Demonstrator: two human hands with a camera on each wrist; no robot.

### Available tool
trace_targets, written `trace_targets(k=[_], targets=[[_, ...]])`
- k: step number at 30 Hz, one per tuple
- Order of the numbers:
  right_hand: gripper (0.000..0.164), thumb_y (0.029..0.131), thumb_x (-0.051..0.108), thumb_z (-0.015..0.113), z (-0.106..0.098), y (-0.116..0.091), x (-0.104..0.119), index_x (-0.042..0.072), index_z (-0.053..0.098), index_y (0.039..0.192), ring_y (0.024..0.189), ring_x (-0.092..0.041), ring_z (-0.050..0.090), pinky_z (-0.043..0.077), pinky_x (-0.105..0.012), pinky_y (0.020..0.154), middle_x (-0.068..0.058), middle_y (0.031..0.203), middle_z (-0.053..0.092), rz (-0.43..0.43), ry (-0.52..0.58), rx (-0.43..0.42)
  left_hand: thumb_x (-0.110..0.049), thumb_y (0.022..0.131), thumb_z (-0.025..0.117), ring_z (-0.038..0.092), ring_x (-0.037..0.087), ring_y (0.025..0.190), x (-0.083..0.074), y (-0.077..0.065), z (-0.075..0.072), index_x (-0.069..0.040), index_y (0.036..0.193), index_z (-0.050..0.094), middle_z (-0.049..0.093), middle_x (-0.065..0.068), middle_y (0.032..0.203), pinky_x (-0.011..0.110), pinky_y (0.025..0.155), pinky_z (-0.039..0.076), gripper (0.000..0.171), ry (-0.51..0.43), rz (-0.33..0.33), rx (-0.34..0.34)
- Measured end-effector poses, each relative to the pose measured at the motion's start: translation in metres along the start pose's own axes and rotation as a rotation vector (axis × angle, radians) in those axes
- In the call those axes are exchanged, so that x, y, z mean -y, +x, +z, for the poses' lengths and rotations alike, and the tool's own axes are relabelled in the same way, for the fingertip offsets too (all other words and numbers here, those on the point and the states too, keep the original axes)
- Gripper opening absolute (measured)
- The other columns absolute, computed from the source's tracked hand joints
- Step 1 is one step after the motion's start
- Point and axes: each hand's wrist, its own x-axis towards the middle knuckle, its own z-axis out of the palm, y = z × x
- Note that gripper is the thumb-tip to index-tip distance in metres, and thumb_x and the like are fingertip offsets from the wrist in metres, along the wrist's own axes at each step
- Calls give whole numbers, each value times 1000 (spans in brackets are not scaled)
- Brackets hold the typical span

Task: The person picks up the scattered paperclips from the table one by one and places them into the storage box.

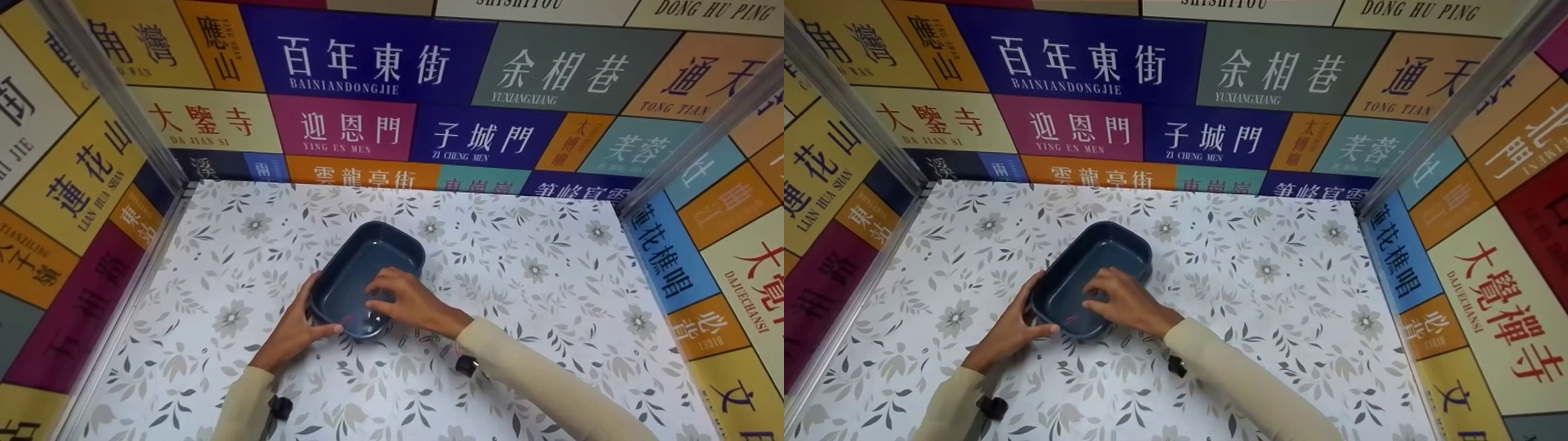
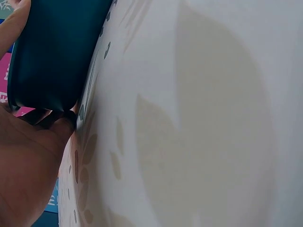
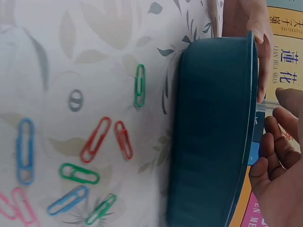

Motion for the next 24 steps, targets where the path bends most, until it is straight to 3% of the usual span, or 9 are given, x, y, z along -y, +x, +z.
trace_targets(k=[7,13,24], targets=[[18,97,12,86,2,-14,4,5,82,113,96,-33,70,61,-46,84,-11,105,75,22,108,-32,-21,82,100,25,35,166,2,-1,0,-18,178,18,23,12,182,51,134,21,126,15,-7,-17],[16,94,10,88,-1,-29,5,6,83,109,100,-25,70,60,-46,88,-6,106,77,53,114,-75,-19,81,101,26,37,166,2,0,1,-14,178,17,23,14,182,51,134,23,128,0,4,-15],[15,94,12,89,-10,-59,-2,9,84,108,103,-23,71,58,-49,83,-1,107,78,125,125,-152,-21,82,100,25,32,166,3,1,-1,-14,178,18,24,12,182,51,134,21,127,41,34,-11]])
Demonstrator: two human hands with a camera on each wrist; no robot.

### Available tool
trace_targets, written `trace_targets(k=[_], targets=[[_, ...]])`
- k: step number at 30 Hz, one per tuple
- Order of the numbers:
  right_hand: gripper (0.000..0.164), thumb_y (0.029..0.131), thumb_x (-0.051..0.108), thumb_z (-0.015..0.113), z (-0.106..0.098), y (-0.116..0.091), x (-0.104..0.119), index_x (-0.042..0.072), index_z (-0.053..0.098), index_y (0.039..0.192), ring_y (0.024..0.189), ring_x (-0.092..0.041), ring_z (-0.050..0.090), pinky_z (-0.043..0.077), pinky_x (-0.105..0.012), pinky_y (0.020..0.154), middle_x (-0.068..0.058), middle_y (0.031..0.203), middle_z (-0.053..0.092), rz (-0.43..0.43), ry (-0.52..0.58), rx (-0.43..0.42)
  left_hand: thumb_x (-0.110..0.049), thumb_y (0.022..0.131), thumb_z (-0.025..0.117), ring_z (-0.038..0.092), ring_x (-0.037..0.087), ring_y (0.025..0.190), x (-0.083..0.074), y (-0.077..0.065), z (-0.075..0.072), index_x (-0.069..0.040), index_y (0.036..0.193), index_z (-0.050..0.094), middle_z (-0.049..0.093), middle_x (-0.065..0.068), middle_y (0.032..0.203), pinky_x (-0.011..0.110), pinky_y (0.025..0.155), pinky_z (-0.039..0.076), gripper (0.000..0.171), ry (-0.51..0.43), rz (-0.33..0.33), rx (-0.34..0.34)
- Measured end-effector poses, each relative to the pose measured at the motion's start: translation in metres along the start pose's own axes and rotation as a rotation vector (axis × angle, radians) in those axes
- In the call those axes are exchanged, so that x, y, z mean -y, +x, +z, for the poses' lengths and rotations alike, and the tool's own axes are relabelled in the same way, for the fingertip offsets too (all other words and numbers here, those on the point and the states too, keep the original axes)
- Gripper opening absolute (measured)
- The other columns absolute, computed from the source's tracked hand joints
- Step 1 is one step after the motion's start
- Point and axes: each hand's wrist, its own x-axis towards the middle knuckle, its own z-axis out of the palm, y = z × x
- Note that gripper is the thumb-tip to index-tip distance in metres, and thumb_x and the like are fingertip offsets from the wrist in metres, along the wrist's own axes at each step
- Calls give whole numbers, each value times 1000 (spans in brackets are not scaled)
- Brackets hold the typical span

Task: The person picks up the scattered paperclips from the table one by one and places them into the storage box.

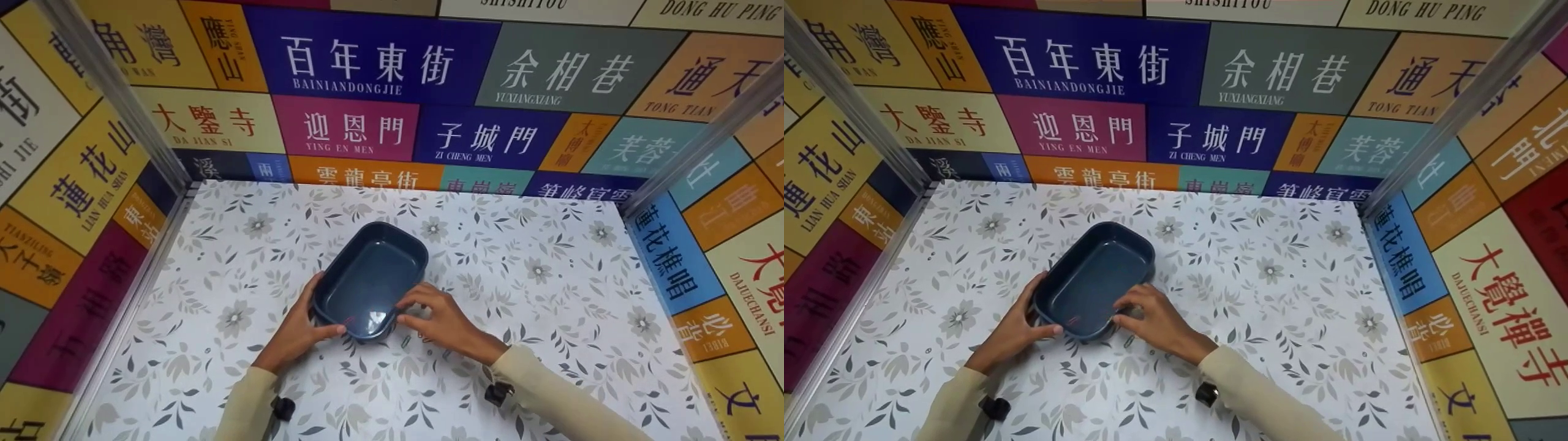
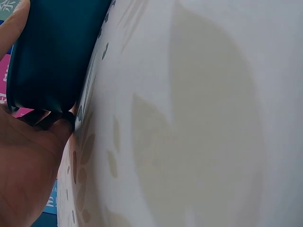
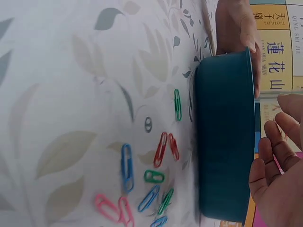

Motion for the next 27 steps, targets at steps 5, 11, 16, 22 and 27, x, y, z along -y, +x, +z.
trace_targets(k=[5,11,16,22,27], targets=[[19,92,7,89,-7,-9,-4,11,85,110,105,-25,71,58,-48,82,1,110,78,46,-23,-29,-22,82,101,25,33,166,-1,0,0,-13,178,18,25,13,181,52,134,20,127,11,14,-6],[18,94,10,89,-16,-21,-13,7,84,112,105,-26,72,61,-50,85,1,113,78,98,-9,-43,-21,81,101,27,34,165,0,1,1,-13,178,17,25,13,181,51,134,22,128,-5,4,-6],[17,95,8,87,-22,-31,-23,5,83,111,105,-32,70,59,-51,88,-3,115,78,136,21,-77,-19,81,101,27,34,165,0,0,1,-14,178,17,25,13,181,51,133,23,128,-12,2,-3],[20,94,3,86,-29,-40,-30,5,82,114,103,-38,67,54,-48,89,-8,117,79,217,72,-158,-18,81,100,25,33,166,-2,-1,0,-16,178,16,23,12,182,51,134,21,128,-10,-9,2],[20,94,5,87,-35,-47,-38,2,82,113,105,-37,68,53,-42,90,-6,115,79,251,76,-202,-22,82,100,23,33,167,-2,-2,1,-17,178,17,22,10,182,52,134,22,128,3,-11,-2]])
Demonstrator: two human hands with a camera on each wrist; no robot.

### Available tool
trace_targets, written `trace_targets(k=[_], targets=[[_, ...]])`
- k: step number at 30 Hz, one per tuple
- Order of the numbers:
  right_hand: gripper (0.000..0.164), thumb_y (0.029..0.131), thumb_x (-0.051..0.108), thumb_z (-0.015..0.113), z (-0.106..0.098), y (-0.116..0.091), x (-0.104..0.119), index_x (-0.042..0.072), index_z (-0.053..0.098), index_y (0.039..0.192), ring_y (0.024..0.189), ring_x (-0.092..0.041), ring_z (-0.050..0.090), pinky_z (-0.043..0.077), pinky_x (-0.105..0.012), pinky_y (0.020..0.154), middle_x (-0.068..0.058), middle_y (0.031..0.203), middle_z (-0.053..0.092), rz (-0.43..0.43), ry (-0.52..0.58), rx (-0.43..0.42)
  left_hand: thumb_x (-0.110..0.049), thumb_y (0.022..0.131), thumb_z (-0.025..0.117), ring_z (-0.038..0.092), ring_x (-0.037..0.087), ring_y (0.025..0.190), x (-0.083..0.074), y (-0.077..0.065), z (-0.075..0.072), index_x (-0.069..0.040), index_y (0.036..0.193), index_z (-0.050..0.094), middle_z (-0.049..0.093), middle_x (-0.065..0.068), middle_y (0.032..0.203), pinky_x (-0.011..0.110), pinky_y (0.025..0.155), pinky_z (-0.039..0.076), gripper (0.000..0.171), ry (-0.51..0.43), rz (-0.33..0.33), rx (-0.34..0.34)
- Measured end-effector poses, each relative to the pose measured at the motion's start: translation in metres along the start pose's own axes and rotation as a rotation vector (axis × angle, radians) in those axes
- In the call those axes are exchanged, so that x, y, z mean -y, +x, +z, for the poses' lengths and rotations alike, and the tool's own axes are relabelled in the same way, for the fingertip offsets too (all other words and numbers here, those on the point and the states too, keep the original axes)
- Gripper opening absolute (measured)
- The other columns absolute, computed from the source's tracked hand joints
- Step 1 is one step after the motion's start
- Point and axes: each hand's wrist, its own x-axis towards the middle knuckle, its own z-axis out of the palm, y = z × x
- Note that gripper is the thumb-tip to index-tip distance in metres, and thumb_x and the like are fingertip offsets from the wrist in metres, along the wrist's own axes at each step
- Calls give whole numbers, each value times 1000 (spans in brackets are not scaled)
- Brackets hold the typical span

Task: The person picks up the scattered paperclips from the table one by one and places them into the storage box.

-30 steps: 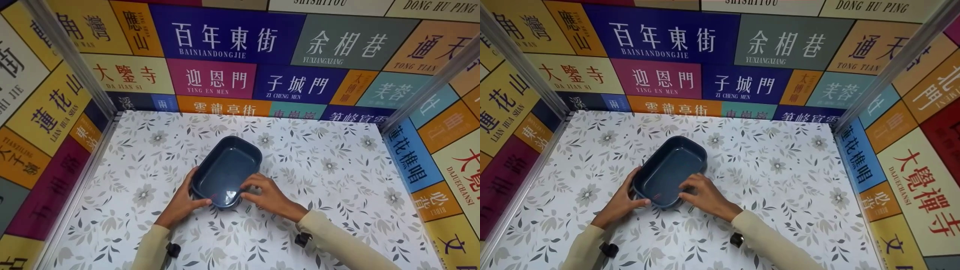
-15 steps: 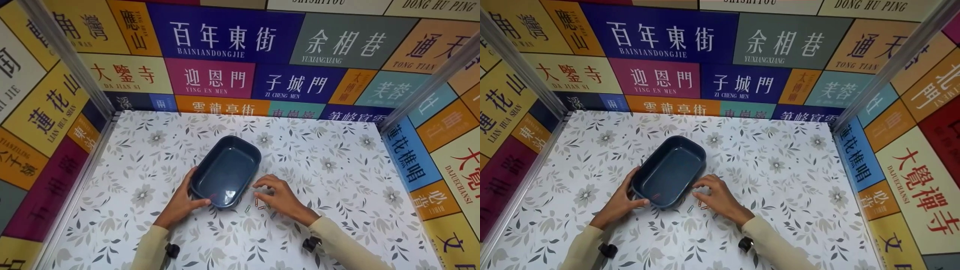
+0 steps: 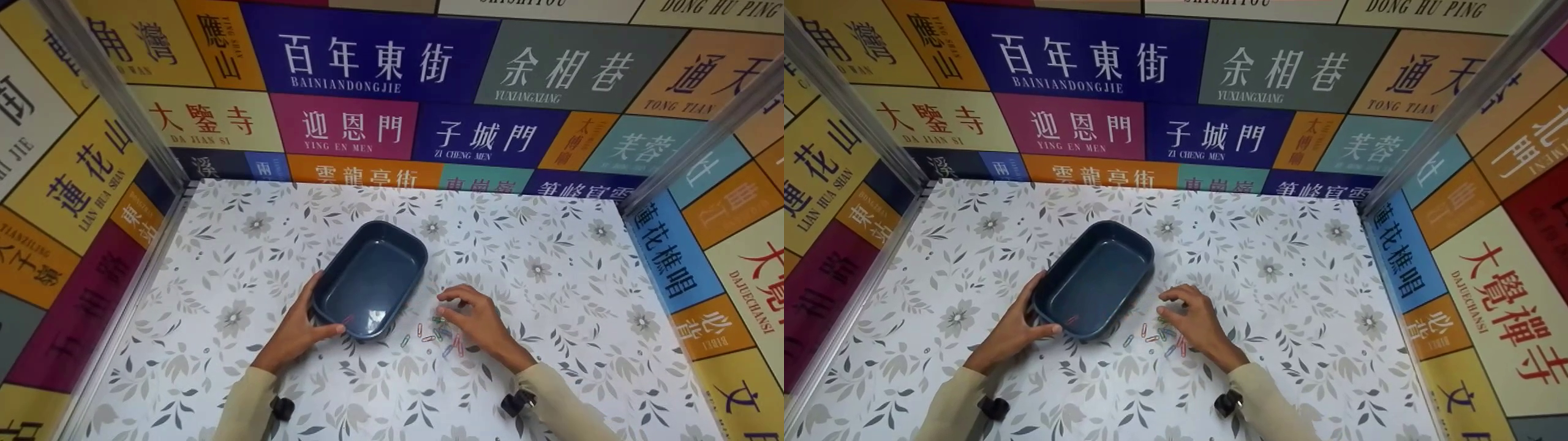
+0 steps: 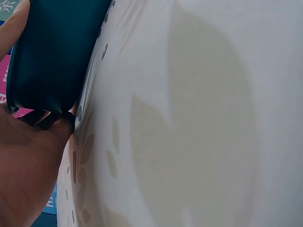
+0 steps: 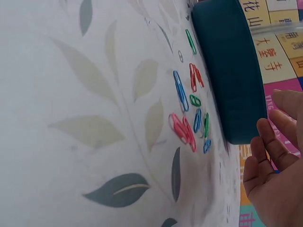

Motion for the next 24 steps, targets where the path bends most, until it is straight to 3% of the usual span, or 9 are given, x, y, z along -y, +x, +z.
trace_targets(k=[9,18,24], targets=[[22,100,14,83,-9,-15,-16,5,82,120,109,-29,68,51,-34,95,-5,119,76,74,43,-20,-20,82,100,21,29,168,2,0,0,-18,179,18,21,6,183,48,135,20,127,-40,7,0],[20,95,-3,83,-14,-24,-29,-2,81,115,104,-33,68,52,-25,89,-18,117,75,47,94,-132,-22,82,100,19,30,168,2,0,0,-20,179,17,20,5,183,51,136,16,128,-21,-7,-3],[19,94,-2,84,-16,-30,-34,2,84,113,104,-28,70,53,-20,89,-15,117,76,75,79,-183,-23,82,100,19,29,168,2,0,-1,-20,179,17,20,5,183,51,135,16,127,-19,-3,2]])
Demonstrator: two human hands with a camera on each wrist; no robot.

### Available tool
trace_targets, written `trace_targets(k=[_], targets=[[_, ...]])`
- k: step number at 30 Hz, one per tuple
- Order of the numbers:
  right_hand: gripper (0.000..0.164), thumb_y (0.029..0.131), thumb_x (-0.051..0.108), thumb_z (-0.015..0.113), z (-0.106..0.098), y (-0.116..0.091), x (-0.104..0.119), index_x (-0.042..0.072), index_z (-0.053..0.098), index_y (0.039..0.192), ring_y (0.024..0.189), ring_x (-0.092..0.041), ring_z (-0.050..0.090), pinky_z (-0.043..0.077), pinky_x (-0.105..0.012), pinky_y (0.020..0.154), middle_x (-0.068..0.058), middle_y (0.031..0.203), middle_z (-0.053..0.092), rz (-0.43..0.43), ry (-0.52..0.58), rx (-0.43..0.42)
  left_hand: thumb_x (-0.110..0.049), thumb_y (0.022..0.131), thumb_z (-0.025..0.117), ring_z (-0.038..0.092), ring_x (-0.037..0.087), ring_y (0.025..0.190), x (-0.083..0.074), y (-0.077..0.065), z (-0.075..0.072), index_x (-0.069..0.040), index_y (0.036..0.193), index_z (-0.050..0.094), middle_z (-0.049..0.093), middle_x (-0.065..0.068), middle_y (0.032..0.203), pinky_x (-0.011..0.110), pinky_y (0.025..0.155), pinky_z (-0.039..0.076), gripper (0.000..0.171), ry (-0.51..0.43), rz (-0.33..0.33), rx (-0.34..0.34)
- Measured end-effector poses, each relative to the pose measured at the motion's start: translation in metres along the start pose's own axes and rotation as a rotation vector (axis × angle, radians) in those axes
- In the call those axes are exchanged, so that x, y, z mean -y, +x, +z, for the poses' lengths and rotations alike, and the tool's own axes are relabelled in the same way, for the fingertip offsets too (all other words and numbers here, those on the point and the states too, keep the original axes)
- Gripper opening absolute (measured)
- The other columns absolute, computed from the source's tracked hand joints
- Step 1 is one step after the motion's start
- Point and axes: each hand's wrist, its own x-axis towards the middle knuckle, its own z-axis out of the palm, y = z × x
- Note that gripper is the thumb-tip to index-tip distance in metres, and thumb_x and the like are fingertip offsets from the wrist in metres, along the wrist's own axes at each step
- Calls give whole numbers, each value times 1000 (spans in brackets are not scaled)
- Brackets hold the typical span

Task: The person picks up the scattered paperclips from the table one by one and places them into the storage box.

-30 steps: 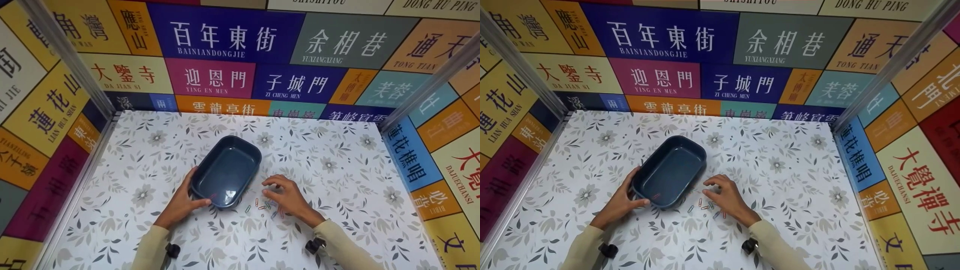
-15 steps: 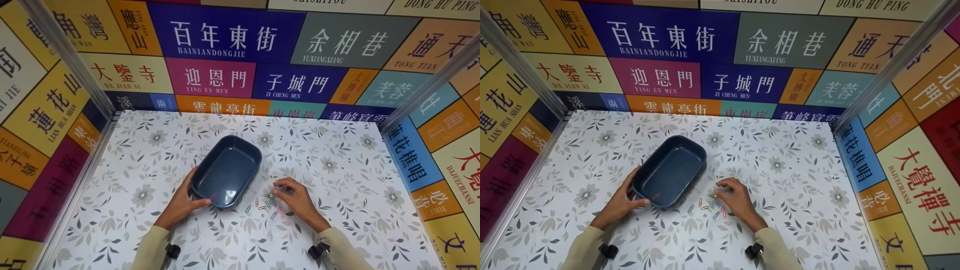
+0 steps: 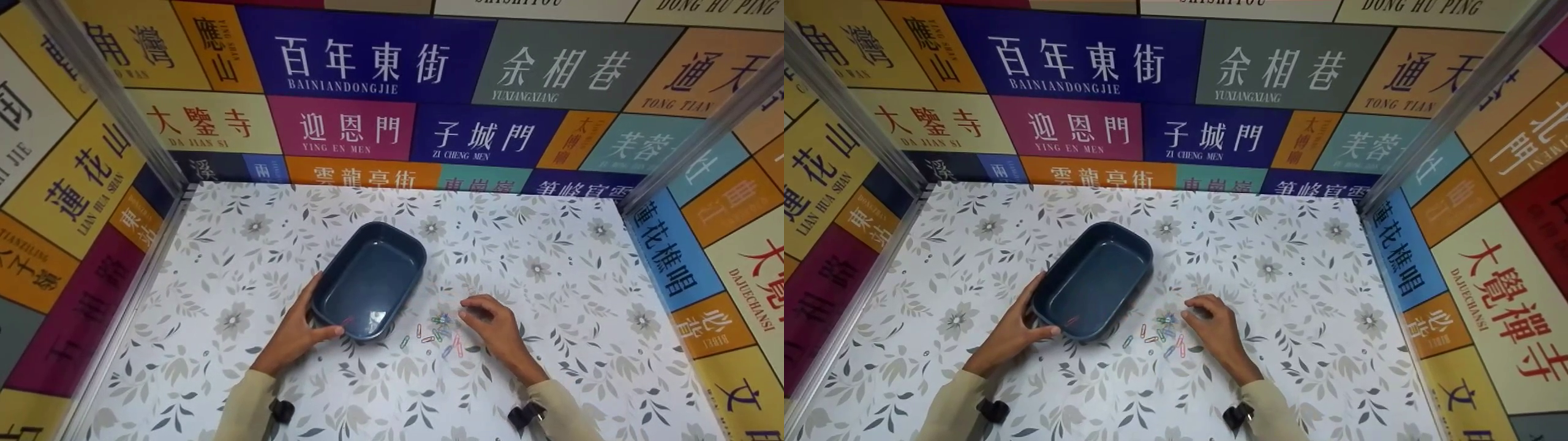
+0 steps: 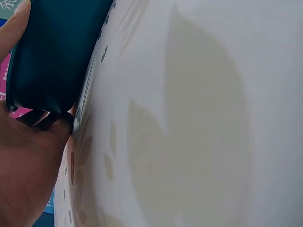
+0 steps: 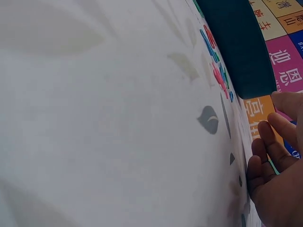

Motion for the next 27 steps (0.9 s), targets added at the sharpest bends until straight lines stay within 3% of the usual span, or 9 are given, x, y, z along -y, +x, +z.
trace_targets(k=[4,11,16,21,27], targets=[[18,94,-2,84,1,-1,-1,1,84,112,104,-26,70,53,-19,90,-14,116,76,7,-11,-21,-19,83,100,19,28,168,0,-1,-1,-21,179,18,20,5,183,48,135,18,126,-14,1,3],[17,91,-13,81,9,-6,25,-11,80,108,101,-40,68,55,-25,89,-24,113,75,-45,-55,-57,-17,84,99,20,28,168,-1,0,-1,-20,179,18,20,5,183,46,134,21,125,-12,-1,15],[18,87,-14,84,12,-7,5,-6,82,103,103,-38,67,53,-17,90,-23,110,75,-130,-111,-59,-20,83,100,22,29,167,0,0,-1,-19,179,18,21,6,183,47,134,22,126,-12,16,15],[23,85,-13,88,12,-7,-14,1,84,103,108,-33,64,49,-9,97,-16,112,73,-256,-172,-7,-23,82,101,24,29,166,1,1,-1,-19,179,18,22,6,183,45,133,23,127,-19,30,17],[23,84,-9,90,14,-4,-18,4,84,102,104,-32,63,48,-22,97,-13,111,72,-410,-244,48,-23,82,101,24,30,167,1,1,-1,-18,178,19,22,7,183,46,134,21,127,-5,31,11]])
